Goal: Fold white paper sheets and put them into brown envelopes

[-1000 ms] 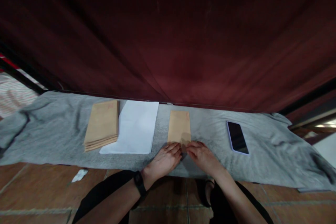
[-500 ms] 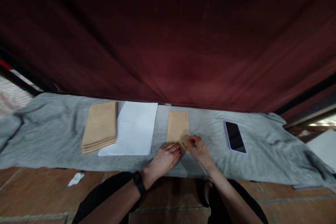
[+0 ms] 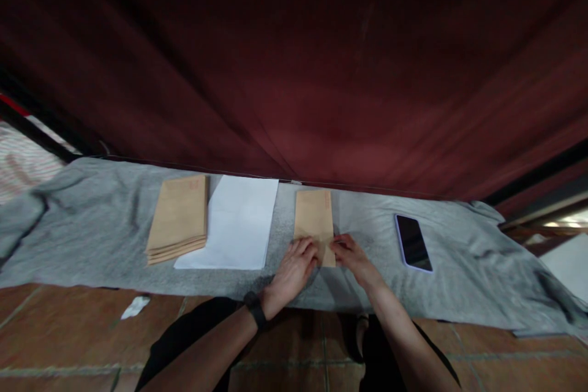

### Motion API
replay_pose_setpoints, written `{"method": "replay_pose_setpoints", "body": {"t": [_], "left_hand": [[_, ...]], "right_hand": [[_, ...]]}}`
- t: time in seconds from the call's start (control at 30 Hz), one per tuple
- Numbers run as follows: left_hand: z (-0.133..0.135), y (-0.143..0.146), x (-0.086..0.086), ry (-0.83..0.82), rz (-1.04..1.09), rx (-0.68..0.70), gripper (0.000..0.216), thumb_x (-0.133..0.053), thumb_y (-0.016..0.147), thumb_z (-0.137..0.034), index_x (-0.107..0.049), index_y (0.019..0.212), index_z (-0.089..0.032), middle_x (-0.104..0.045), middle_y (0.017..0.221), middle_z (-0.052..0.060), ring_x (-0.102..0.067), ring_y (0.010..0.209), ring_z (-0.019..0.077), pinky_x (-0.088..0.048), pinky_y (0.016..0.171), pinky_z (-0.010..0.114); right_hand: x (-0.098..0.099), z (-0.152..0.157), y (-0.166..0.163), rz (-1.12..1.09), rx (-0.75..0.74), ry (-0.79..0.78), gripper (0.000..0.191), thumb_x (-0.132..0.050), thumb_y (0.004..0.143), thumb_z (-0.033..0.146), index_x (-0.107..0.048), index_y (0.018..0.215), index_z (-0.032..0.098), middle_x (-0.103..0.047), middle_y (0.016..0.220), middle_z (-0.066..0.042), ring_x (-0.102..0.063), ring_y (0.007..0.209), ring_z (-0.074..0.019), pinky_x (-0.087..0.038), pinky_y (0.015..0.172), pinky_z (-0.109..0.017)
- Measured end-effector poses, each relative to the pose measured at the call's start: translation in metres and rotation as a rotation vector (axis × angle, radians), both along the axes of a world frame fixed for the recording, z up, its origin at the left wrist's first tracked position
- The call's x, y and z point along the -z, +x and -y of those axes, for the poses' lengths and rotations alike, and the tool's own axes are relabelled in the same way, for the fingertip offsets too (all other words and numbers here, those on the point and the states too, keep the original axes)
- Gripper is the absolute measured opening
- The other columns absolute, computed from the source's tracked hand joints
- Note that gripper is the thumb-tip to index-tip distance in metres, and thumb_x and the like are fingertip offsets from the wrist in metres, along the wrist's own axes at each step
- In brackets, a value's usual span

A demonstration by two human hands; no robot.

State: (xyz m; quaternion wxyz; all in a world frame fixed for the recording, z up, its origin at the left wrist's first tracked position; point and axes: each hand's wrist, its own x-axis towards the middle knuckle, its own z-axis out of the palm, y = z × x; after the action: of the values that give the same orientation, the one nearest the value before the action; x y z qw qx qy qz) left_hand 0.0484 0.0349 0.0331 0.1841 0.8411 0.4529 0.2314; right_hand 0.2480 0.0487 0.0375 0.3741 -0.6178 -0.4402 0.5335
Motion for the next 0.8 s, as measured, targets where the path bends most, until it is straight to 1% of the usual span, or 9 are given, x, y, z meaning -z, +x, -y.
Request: {"method": "replay_pose_setpoints", "body": {"t": [0.13,0.23,0.33,0.4,0.47,0.53,0.6,0.7,0.8], "left_hand": [[-0.004,-0.003,0.012,-0.029,0.099,-0.178,0.059,-0.066,0.086,-0.021,-0.045,0.141,-0.018,-0.031,0.159,0.016,-0.029,0.148,0.0329,-0.033,0.117,0.051],[-0.006,-0.005,0.017,-0.083,0.189,-0.204,0.075,-0.067,0.084,-0.022,-0.034,0.150,-0.018,-0.017,0.165,0.016,-0.017,0.153,0.0327,-0.029,0.120,0.051],[-0.010,-0.004,0.018,-0.153,0.349,-0.226,0.080,-0.067,0.084,-0.024,-0.028,0.154,-0.021,-0.012,0.167,0.014,-0.016,0.153,0.0301,-0.027,0.121,0.047],[-0.016,-0.003,0.014,-0.185,0.510,-0.299,0.082,-0.069,0.083,-0.029,-0.027,0.154,-0.023,-0.018,0.166,0.013,-0.020,0.152,0.0293,-0.028,0.121,0.046],[-0.021,-0.002,0.009,-0.265,0.715,-0.375,0.083,-0.071,0.082,-0.035,-0.030,0.153,-0.023,-0.035,0.159,0.014,-0.037,0.145,0.0291,-0.036,0.116,0.046],[-0.025,-0.004,0.002,-0.465,0.893,-0.380,0.074,-0.072,0.080,-0.041,-0.043,0.145,-0.021,-0.056,0.141,0.013,-0.058,0.125,0.0282,-0.050,0.101,0.043],[-0.026,-0.007,-0.005,-0.705,0.984,-0.333,0.060,-0.073,0.078,-0.045,-0.059,0.129,-0.018,-0.069,0.120,0.012,-0.068,0.103,0.0261,-0.057,0.080,0.036],[-0.024,-0.010,-0.015,-0.865,1.029,-0.308,0.048,-0.076,0.073,-0.045,-0.070,0.109,-0.014,-0.074,0.108,0.011,-0.070,0.092,0.0241,-0.054,0.064,0.027],[-0.023,-0.011,-0.021,-0.885,1.076,-0.293,0.048,-0.079,0.069,-0.044,-0.072,0.105,-0.013,-0.075,0.107,0.012,-0.070,0.090,0.0228,-0.052,0.064,0.026]], "right_hand": [[-0.011,0.011,-0.004,-0.229,-0.091,-0.090,0.047,-0.075,0.065,0.042,-0.062,0.106,0.025,-0.073,0.089,-0.001,-0.069,0.085,-0.0243,-0.056,0.070,-0.035],[-0.014,0.015,-0.009,-0.303,-0.192,-0.072,0.055,-0.078,0.065,0.038,-0.063,0.117,0.025,-0.073,0.107,-0.005,-0.068,0.095,-0.0251,-0.057,0.072,-0.035],[-0.013,0.013,-0.011,-0.332,-0.138,-0.045,0.054,-0.080,0.065,0.037,-0.066,0.116,0.025,-0.075,0.102,-0.004,-0.069,0.092,-0.0246,-0.057,0.074,-0.037],[-0.012,0.009,-0.010,-0.367,-0.102,-0.018,0.051,-0.081,0.065,0.037,-0.067,0.113,0.025,-0.075,0.100,-0.004,-0.070,0.092,-0.0245,-0.058,0.078,-0.038],[-0.012,0.006,-0.007,-0.400,-0.088,0.007,0.051,-0.081,0.066,0.036,-0.068,0.114,0.025,-0.075,0.105,-0.004,-0.070,0.095,-0.0243,-0.057,0.083,-0.039],[-0.013,0.003,-0.004,-0.406,-0.086,0.014,0.050,-0.081,0.067,0.036,-0.067,0.115,0.027,-0.074,0.110,-0.004,-0.069,0.099,-0.0238,-0.057,0.087,-0.039],[-0.012,0.002,-0.004,-0.382,-0.095,0.003,0.049,-0.080,0.068,0.036,-0.067,0.115,0.028,-0.074,0.110,-0.003,-0.069,0.100,-0.0236,-0.057,0.087,-0.039],[-0.011,0.003,-0.005,-0.362,-0.102,-0.002,0.047,-0.079,0.070,0.036,-0.067,0.115,0.027,-0.074,0.109,-0.003,-0.069,0.100,-0.0233,-0.057,0.089,-0.039],[-0.010,0.003,-0.005,-0.351,-0.090,0.004,0.046,-0.078,0.070,0.039,-0.069,0.113,0.024,-0.074,0.110,-0.005,-0.069,0.101,-0.0243,-0.058,0.088,-0.039]]}}
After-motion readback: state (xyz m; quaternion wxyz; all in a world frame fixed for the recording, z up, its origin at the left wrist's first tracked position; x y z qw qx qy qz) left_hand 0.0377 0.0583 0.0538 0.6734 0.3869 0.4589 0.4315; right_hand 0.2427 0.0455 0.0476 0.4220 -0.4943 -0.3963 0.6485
